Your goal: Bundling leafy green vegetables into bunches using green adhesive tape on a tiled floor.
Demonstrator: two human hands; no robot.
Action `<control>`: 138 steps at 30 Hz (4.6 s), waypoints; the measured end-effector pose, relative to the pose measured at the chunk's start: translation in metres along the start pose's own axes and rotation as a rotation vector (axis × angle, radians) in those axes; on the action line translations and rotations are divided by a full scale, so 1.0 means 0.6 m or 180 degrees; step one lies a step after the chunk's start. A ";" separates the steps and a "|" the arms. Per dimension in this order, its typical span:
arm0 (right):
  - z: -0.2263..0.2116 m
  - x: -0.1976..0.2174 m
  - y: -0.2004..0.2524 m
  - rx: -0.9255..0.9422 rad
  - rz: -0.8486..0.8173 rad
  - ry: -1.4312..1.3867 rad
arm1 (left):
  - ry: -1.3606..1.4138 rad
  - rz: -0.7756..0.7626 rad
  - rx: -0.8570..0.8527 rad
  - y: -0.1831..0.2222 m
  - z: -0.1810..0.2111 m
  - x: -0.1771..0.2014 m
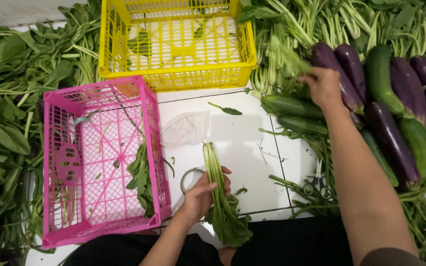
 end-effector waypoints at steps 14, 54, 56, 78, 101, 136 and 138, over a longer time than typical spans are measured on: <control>-0.128 0.131 -0.108 0.0033 0.0544 -0.1095 | 0.0013 0.0039 0.0050 -0.002 0.000 -0.002; -0.088 -0.015 0.049 0.0695 -0.0923 0.2228 | -0.0112 -0.0074 0.0013 0.003 -0.002 -0.008; -0.094 -0.019 0.052 0.0449 -0.1009 0.1938 | -0.0152 -0.0033 0.0009 0.006 -0.001 -0.008; -0.150 -0.105 -0.149 0.0472 -0.0038 -0.0414 | -0.0139 0.0041 0.0201 -0.019 -0.022 0.013; -0.019 -0.284 -0.254 -0.0528 -0.0506 -0.1112 | 0.0566 -0.0101 0.0104 -0.017 -0.016 0.011; -0.020 -0.379 -0.266 0.0249 -0.0610 0.1241 | 0.0580 -0.0144 0.0196 -0.025 -0.041 0.038; -0.017 -0.363 -0.265 0.0322 -0.0455 0.1021 | 0.0571 -0.0128 0.0180 -0.025 -0.029 0.029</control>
Point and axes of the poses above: each hand's wrist, its own y-axis away from the middle knuckle, its own x-axis out of the back of the hand, z = x × y, the point moved 1 cm from there along -y, towards the middle knuckle, and after that the axes turned 11 degrees about x, right-handed, at the moved point
